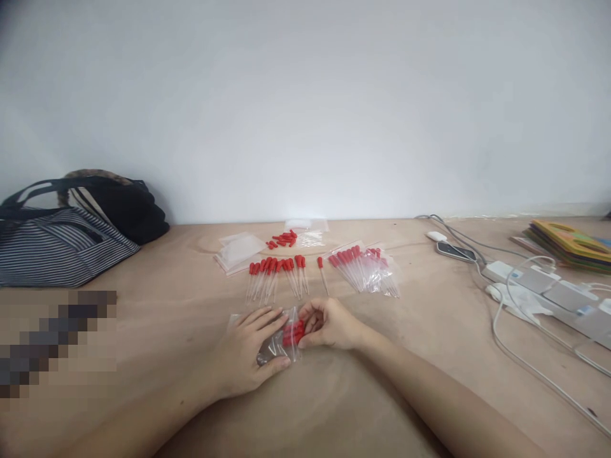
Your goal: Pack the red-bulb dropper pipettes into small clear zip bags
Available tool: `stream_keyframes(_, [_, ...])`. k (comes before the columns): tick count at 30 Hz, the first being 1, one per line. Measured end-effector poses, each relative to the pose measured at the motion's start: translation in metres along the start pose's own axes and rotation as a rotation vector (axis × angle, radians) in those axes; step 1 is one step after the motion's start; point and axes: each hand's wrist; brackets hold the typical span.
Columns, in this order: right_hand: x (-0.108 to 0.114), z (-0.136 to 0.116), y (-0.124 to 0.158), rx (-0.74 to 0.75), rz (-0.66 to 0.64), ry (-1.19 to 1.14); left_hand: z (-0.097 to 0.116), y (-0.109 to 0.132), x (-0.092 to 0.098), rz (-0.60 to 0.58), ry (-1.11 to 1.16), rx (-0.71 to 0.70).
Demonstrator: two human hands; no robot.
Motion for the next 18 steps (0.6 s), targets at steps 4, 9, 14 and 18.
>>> stream_keyframes(4, [-0.009,0.004,-0.003,-0.008,0.01,-0.161,0.001,-0.001,0.001,-0.005,-0.011,0.0])
stream_keyframes(9, [-0.017,0.008,-0.006,0.017,0.03,-0.234,0.001,-0.002,0.002,-0.006,-0.01,0.002])
stream_keyframes(14, [-0.027,0.008,-0.009,0.073,0.1,-0.116,0.0,-0.003,0.0,-0.011,-0.007,0.009])
stream_keyframes(18, [-0.013,0.003,-0.014,0.149,0.127,0.102,0.003,-0.004,0.002,-0.009,-0.026,0.013])
Point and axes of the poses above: each hand's wrist, its own y-axis away from the middle knuckle, its own x-axis out of the back of the hand, z = x × y, and after that the axes turned 12 degrees about z, right-handed
